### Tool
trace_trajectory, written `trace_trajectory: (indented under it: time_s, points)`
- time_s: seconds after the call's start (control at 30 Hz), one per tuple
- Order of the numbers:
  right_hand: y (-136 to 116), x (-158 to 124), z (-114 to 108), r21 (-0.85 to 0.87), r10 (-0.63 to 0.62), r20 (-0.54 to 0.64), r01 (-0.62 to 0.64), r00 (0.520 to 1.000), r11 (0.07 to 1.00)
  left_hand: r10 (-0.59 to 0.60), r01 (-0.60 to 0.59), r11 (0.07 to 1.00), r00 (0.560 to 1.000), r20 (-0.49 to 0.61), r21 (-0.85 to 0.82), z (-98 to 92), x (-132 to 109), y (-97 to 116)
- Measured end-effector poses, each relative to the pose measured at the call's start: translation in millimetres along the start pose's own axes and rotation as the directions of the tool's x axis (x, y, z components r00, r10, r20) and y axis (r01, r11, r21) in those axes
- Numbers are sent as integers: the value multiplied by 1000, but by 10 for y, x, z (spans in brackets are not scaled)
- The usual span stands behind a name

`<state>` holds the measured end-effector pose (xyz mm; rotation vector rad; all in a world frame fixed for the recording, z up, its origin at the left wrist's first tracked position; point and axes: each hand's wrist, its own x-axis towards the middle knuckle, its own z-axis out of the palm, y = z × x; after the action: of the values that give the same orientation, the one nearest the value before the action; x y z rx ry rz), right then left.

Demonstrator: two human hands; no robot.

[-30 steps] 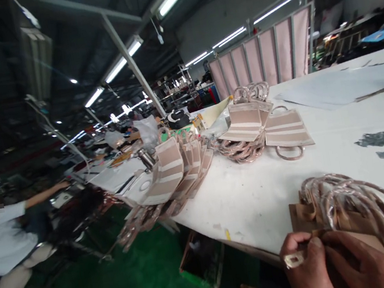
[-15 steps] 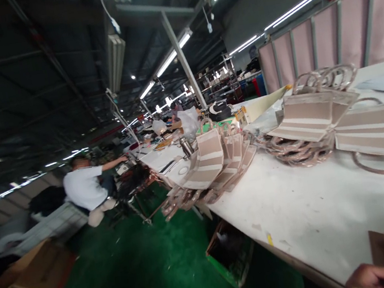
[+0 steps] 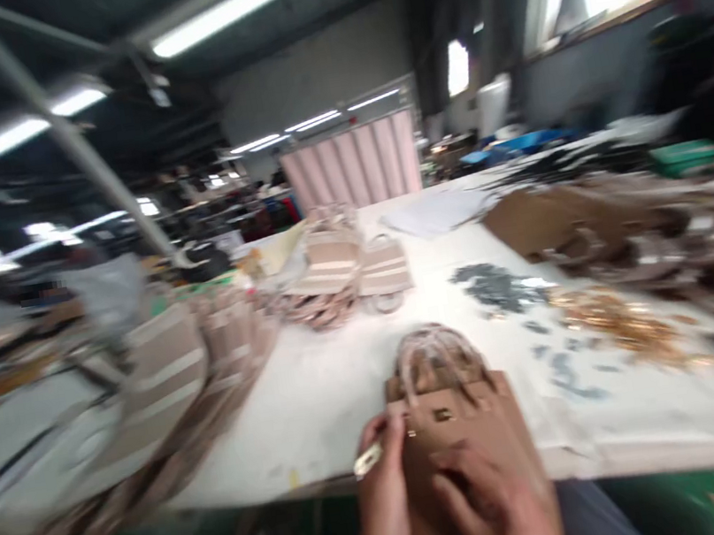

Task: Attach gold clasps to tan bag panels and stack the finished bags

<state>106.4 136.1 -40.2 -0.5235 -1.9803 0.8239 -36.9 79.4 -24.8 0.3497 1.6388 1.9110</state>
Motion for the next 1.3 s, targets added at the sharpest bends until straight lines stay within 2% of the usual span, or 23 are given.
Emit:
trace_trajectory:
  time_s: [0.03,0.07,0.17,0.2,0.27,0.33,0.4,0.43,0.5,0.57,0.6,0.67,0.77,0.83,0.93,1.0,1.03,1.13,1.3]
  points:
    - [87,16,-150,-28,41,2,-41,999,999,56,-56,998,998,17,30,-14,137,6]
    - [208,53,-309,-67,101,-55,-104,993,992,59,-67,994,994,96,82,-23,287,0]
    - [667,147,-914,-199,264,-225,-310,938,930,3,-76,953,970,242,292,-82,611,-4]
    - [827,161,-1138,-249,300,-268,-366,916,897,-1,-109,914,962,271,391,-117,655,14]
    - [1135,201,-1547,-378,359,-302,-456,883,806,55,-193,806,966,254,559,-179,683,66]
    - [1406,298,-1851,-538,446,-283,-525,849,659,193,-300,663,954,231,685,-189,685,114]
    - [1614,453,-2029,-646,521,-273,-555,809,523,362,-445,510,887,285,736,-129,687,149]
    - [1693,543,-2076,-676,545,-272,-561,793,478,450,-528,437,829,332,728,-78,684,165]
    - [1811,721,-2115,-704,569,-267,-561,777,435,586,-695,293,673,451,656,52,655,204]
    - [1886,875,-2128,-734,597,-240,-545,765,404,621,-807,164,531,576,567,198,596,260]
    - [1909,939,-2139,-747,611,-222,-535,760,394,604,-845,117,478,638,522,274,563,292]
    - [1929,1039,-2184,-768,631,-189,-513,753,383,522,-894,68,410,748,443,425,513,358]
    - [1885,1099,-2263,-782,640,-143,-483,754,394,372,-933,24,341,863,358,647,519,439]
    - [1797,1049,-2254,-773,631,-106,-463,769,434,254,-947,-16,307,917,322,780,572,478]
    - [1608,832,-2069,-672,587,-8,-439,810,597,102,-957,-58,277,955,284,936,668,522]
    - [1486,651,-1879,-635,498,75,-344,864,692,25,-964,-62,258,966,259,1004,722,545]
    - [1435,574,-1791,-649,447,116,-273,887,710,-8,-967,-60,247,969,246,1029,743,557]
    - [1344,462,-1650,-738,370,203,-106,906,667,-70,-972,-52,232,970,229,1079,789,589]
    - [1330,590,-1723,-780,397,299,-18,868,625,-105,-969,-50,246,963,242,1126,826,620]
